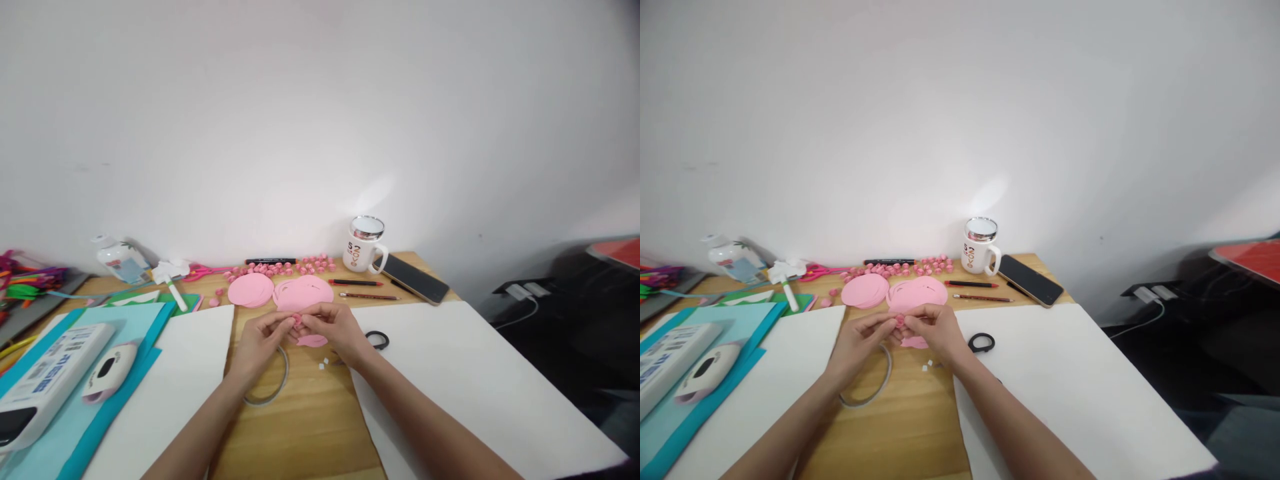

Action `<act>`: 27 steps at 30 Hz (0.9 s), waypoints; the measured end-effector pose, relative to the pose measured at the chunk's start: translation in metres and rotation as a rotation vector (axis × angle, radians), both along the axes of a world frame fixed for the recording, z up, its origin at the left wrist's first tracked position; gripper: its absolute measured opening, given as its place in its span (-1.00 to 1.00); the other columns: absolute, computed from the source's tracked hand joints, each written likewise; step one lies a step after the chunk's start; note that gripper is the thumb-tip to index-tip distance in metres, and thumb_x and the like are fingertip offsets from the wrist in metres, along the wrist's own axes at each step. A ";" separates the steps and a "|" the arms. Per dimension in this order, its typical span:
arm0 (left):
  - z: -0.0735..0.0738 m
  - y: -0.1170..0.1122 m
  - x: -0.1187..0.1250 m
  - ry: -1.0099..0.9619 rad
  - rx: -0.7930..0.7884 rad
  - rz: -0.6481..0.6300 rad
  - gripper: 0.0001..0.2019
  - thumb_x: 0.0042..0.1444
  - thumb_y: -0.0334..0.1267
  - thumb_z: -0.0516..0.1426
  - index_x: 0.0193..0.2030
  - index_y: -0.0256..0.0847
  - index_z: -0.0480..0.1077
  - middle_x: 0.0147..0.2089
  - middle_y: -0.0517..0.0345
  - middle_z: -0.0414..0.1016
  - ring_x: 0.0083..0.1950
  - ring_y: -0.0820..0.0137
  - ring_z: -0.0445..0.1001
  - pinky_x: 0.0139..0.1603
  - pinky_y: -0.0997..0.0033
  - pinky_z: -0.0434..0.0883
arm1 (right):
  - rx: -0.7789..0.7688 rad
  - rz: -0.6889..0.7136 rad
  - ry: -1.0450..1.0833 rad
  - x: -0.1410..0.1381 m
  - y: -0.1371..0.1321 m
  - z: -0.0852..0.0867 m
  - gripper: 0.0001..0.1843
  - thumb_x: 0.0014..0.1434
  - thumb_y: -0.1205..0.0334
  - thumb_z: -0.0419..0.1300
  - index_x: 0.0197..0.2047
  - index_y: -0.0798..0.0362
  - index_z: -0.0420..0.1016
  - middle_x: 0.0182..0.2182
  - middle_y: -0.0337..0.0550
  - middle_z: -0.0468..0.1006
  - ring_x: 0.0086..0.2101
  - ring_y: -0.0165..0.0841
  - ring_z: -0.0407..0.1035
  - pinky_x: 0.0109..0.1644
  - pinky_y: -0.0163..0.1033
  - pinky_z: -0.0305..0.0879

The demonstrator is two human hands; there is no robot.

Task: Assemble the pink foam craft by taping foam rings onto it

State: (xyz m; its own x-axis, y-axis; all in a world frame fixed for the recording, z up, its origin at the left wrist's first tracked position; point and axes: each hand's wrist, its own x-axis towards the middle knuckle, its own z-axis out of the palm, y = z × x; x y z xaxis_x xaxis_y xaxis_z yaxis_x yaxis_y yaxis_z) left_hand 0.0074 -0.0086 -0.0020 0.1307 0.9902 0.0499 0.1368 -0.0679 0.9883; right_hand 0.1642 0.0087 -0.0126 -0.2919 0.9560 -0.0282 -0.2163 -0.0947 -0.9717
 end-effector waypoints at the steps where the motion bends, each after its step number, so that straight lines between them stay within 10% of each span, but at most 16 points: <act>1: 0.000 0.000 0.000 -0.004 -0.009 -0.002 -0.79 0.00 -0.21 0.14 -0.28 -0.29 0.50 -0.47 0.11 0.56 -0.44 0.39 0.51 -0.36 0.42 0.47 | -0.013 0.002 0.001 0.000 0.000 0.001 -0.71 -0.15 0.08 0.30 -0.42 0.14 0.54 -0.53 -0.17 0.57 -0.48 -0.37 0.45 -0.27 -0.21 0.40; 27: -0.016 0.001 -0.006 0.225 0.095 0.116 -0.65 0.03 -0.12 0.09 -0.11 -0.32 0.42 -0.53 0.14 0.49 -0.54 0.43 0.42 -0.52 0.48 0.36 | 0.096 -0.100 -0.167 0.008 0.018 -0.009 -0.77 -0.16 0.19 0.29 -0.42 0.18 0.52 -0.52 -0.09 0.56 -0.50 -0.37 0.43 -0.34 -0.26 0.39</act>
State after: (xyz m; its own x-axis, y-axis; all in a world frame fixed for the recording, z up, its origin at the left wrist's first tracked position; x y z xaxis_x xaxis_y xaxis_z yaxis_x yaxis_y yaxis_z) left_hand 0.0014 -0.0072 -0.0177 0.0346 0.9914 0.1264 0.3649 -0.1303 0.9219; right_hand 0.1726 0.0263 -0.0214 -0.1943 0.9806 0.0245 -0.0551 0.0141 -0.9984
